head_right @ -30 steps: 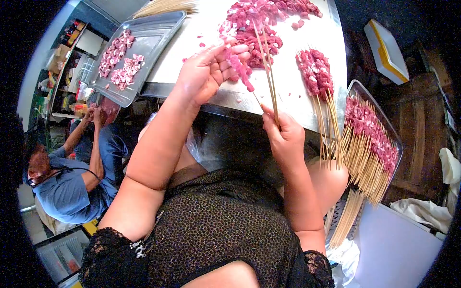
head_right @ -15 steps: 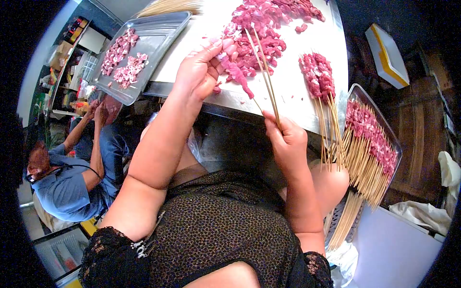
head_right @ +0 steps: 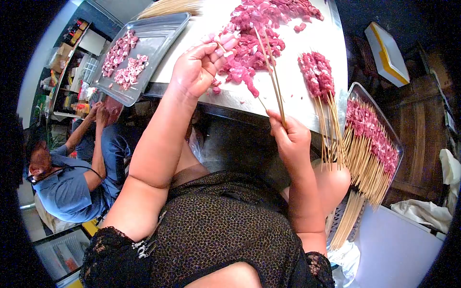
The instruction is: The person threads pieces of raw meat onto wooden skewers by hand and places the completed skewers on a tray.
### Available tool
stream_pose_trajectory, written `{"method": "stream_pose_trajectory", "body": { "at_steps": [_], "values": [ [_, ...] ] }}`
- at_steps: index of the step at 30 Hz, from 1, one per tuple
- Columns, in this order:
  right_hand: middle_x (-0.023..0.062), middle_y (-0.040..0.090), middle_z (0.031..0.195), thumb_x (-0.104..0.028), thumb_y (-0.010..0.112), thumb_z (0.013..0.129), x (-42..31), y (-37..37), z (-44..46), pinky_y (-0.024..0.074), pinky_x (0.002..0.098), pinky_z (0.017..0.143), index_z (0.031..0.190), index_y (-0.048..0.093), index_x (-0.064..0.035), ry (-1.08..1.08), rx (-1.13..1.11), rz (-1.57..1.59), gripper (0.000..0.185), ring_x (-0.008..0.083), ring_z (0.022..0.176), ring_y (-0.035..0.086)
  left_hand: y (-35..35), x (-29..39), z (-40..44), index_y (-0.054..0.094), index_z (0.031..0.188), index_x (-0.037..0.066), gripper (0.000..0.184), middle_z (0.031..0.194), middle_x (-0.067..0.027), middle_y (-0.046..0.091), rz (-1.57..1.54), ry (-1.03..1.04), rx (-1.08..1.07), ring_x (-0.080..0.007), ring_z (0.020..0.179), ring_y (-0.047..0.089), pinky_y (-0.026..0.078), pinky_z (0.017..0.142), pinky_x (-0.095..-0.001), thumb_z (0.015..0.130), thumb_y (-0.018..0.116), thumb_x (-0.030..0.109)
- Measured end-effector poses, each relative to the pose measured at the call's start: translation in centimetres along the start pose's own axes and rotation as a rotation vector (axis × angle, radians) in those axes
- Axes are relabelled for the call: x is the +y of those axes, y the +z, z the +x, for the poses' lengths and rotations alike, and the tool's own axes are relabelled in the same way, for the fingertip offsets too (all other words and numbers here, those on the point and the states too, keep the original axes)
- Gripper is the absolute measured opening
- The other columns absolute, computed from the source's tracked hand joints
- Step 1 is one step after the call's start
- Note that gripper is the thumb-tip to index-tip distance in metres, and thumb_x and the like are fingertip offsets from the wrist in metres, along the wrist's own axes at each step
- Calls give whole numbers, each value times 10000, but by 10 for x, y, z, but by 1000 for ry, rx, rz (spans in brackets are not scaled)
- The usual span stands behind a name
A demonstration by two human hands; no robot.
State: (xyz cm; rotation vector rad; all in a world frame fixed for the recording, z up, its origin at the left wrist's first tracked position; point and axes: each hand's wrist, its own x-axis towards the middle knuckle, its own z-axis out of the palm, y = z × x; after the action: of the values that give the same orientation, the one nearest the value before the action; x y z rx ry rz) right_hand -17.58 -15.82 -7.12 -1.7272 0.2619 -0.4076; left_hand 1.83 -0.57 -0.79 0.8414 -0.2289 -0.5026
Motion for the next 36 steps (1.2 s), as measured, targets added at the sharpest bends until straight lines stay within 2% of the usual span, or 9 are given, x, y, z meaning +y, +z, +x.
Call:
{"method": "stream_pose_trajectory", "body": {
  "at_steps": [5, 9, 11, 20, 30, 32, 33, 35, 36],
  "values": [
    [-29, 542, 722, -34, 564, 864, -6, 3, -1, 386, 173, 584, 1030, 646, 14, 53, 9, 0, 191, 41, 630, 470, 5, 3, -3, 427, 1118, -37, 234, 1170, -248, 532, -151, -47, 66, -349, 1130, 517, 467, 917, -426, 920, 422, 89],
    [-33, 544, 722, -35, 563, 865, -7, 6, -2, 386, 170, 584, 1030, 647, 9, 59, 10, 18, 190, 38, 631, 471, 2, 2, -2, 449, 1094, -26, 222, 1171, -237, 535, -105, 5, 99, -334, 1113, 533, 481, 900, -417, 934, 441, 128],
    [-26, 536, 673, -29, 561, 851, -5, 7, -2, 406, 188, 562, 1016, 653, 3, 43, 28, 18, 192, 43, 599, 482, 4, 2, -3, 455, 1103, -27, 234, 1157, -225, 548, -20, -8, 105, -326, 1082, 555, 491, 886, -404, 939, 449, 141],
    [-17, 529, 658, -32, 566, 854, -3, 8, -2, 404, 189, 556, 1009, 657, -7, -49, 45, -47, 182, 48, 588, 479, 1, 0, -1, 453, 1113, -68, 237, 1100, -250, 567, -8, -5, 112, -325, 1027, 586, 515, 868, -405, 920, 425, 67],
    [-7, 539, 662, -38, 567, 857, -1, 10, -3, 412, 191, 559, 1004, 656, -5, -50, 49, -37, 175, 51, 593, 489, 2, 4, -2, 469, 1130, -83, 273, 1096, -250, 573, 40, -98, 56, -324, 1006, 596, 516, 858, -402, 921, 429, 89],
    [-9, 543, 672, -35, 565, 855, 0, 10, -3, 416, 191, 565, 1008, 651, 2, -31, 36, -10, 179, 52, 602, 495, 4, 3, -4, 495, 1110, -71, 257, 1045, -221, 611, 35, -125, 14, -274, 955, 627, 539, 702, -296, 925, 438, 98],
    [-9, 543, 672, -35, 565, 855, -1, 10, -3, 416, 191, 565, 1008, 651, 2, -31, 37, -10, 179, 52, 602, 495, 4, 3, -4, 495, 1110, -71, 257, 1045, -221, 611, 34, -126, 13, -274, 955, 627, 539, 702, -296, 925, 438, 98],
    [-20, 547, 687, -38, 560, 860, -5, 10, -3, 413, 189, 567, 1024, 646, 4, 26, 14, 42, 189, 50, 606, 492, 4, 0, -5, 471, 1165, -60, 296, 1103, -218, 585, 107, -193, -33, -295, 1003, 602, 511, 850, -401, 929, 422, 112],
    [-20, 547, 687, -38, 560, 860, -5, 9, -3, 413, 189, 567, 1024, 646, 4, 26, 14, 41, 189, 50, 606, 492, 3, -3, -5, 471, 1165, -60, 296, 1103, -218, 585, 107, -194, -34, -295, 1003, 602, 511, 850, -401, 929, 422, 112]
  ]
}}
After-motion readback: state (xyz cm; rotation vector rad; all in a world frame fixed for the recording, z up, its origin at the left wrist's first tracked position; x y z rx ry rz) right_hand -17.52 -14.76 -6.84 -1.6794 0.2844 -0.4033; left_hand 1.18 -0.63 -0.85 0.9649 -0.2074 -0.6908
